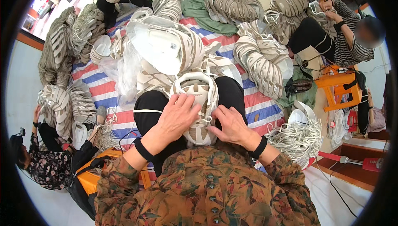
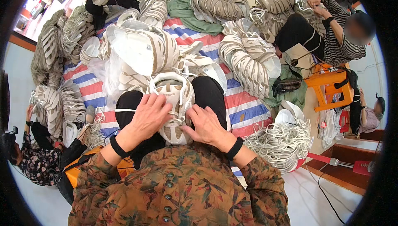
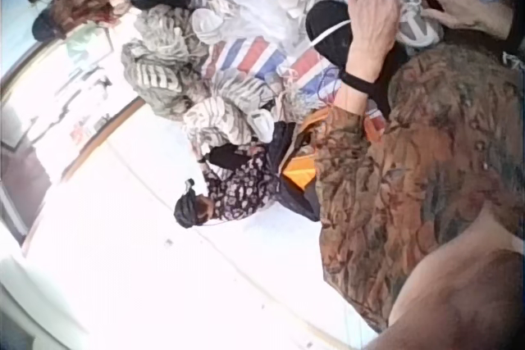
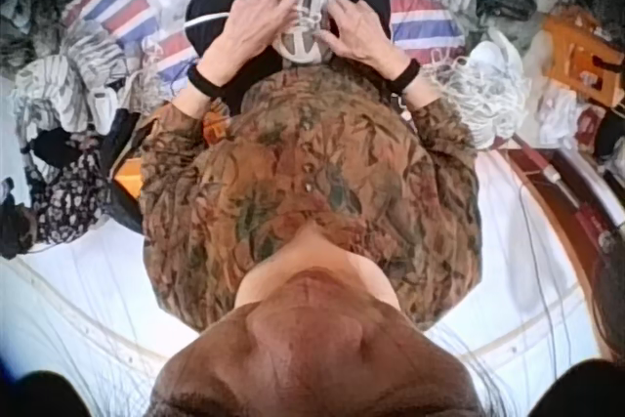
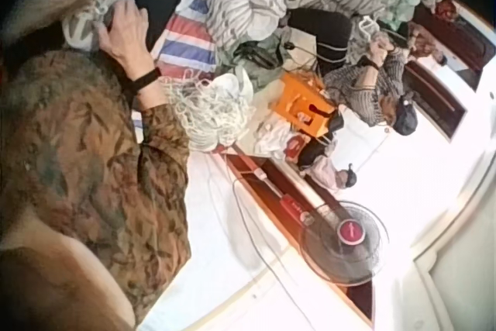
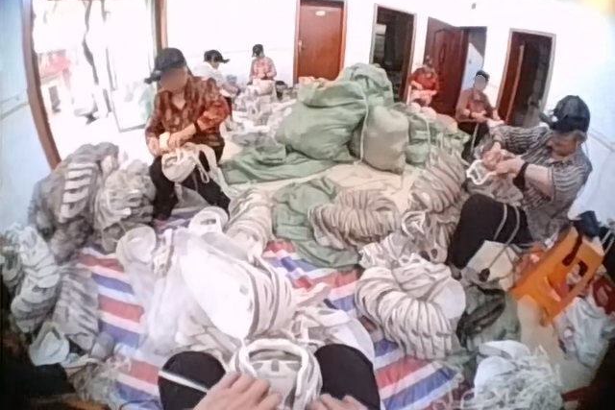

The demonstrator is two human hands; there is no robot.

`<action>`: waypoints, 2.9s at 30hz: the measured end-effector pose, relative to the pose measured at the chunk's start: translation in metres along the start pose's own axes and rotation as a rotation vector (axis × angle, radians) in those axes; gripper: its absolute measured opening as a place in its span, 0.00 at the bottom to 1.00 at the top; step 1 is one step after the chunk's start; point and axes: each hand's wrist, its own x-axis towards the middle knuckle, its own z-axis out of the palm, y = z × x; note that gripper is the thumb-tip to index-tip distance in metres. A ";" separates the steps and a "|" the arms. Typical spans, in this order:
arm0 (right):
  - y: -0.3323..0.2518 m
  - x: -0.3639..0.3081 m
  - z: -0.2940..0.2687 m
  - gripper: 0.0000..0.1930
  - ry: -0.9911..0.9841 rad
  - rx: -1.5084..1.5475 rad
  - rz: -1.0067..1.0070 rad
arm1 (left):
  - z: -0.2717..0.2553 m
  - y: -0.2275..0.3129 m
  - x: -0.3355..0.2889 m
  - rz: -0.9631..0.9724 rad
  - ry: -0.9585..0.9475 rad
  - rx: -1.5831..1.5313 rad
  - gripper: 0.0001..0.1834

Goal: The person is threading laces through the eyelets of a shoe upper.

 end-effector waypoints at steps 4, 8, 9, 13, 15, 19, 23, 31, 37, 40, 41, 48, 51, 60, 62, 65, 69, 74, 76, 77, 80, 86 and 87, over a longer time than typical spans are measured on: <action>0.001 0.003 0.005 0.21 -0.033 -0.008 -0.008 | -0.019 -0.017 0.016 0.192 -0.122 0.167 0.12; 0.003 0.007 0.007 0.23 -0.109 -0.041 0.016 | -0.049 -0.069 0.029 0.285 -0.100 0.230 0.11; 0.003 0.007 0.008 0.22 -0.153 -0.031 0.057 | -0.052 -0.078 0.028 0.278 -0.069 0.234 0.11; -0.001 0.005 0.006 0.22 -0.175 -0.016 0.083 | -0.043 -0.079 0.021 0.242 -0.090 0.146 0.06; -0.003 0.004 0.002 0.20 -0.132 0.030 0.069 | -0.040 -0.076 0.018 0.103 0.046 -0.024 0.08; -0.013 0.006 -0.005 0.16 -0.085 -0.032 -0.021 | -0.060 -0.076 0.003 -0.022 -0.056 -0.218 0.16; -0.027 0.015 -0.003 0.08 0.014 0.048 -0.176 | -0.089 -0.074 -0.012 -0.205 -0.134 -0.892 0.23; -0.062 0.060 0.023 0.28 -0.218 -0.367 -0.251 | -0.157 -0.050 -0.007 -0.195 0.275 -1.878 0.19; -0.070 0.065 0.016 0.08 -0.328 -0.231 -0.190 | -0.202 -0.104 -0.042 -0.106 0.777 -2.001 0.17; -0.088 0.066 -0.019 0.11 -0.563 0.258 -0.075 | -0.212 -0.144 -0.079 -0.230 1.005 -1.888 0.16; -0.095 0.067 -0.038 0.12 -0.851 0.586 0.150 | -0.218 -0.158 -0.093 -0.278 1.064 -1.846 0.16; -0.059 -0.021 -0.200 0.06 0.374 0.155 -0.238 | -0.253 -0.231 -0.218 -0.533 1.399 -1.710 0.15; 0.017 -0.049 -0.243 0.20 0.848 0.937 0.042 | -0.257 -0.247 -0.275 -0.655 1.477 -1.638 0.14; 0.198 -0.177 -0.274 0.15 1.066 1.471 0.362 | -0.222 -0.282 -0.418 -1.204 1.565 -1.250 0.18; 0.205 -0.199 -0.270 0.09 1.070 1.563 0.454 | -0.202 -0.289 -0.441 -1.284 1.679 -1.180 0.19; 0.209 -0.228 -0.261 0.06 1.053 1.618 0.503 | -0.168 -0.304 -0.470 -1.271 1.862 -1.060 0.16; 0.220 -0.276 -0.245 0.05 1.219 1.550 0.652 | -0.144 -0.319 -0.506 -1.180 1.761 -0.880 0.14; 0.266 -0.341 -0.220 0.07 1.400 1.385 0.745 | -0.171 -0.320 -0.463 -1.092 2.022 -1.223 0.08; 0.293 -0.366 -0.210 0.13 1.388 1.130 0.797 | -0.189 -0.299 -0.415 -1.119 1.920 -1.148 0.06; 0.305 -0.379 -0.202 0.16 1.269 0.732 0.854 | -0.192 -0.286 -0.382 -1.160 1.927 -1.094 0.04; 0.335 -0.399 -0.190 0.20 1.129 0.281 0.982 | -0.175 -0.234 -0.272 -1.124 1.873 -0.855 0.04; 0.290 -0.353 -0.214 0.24 1.463 1.962 0.275 | -0.077 -0.116 -0.107 -1.036 0.908 -0.852 0.08; 0.276 -0.325 -0.214 0.23 1.645 1.717 0.414 | -0.054 -0.097 -0.091 -0.859 0.754 -0.861 0.09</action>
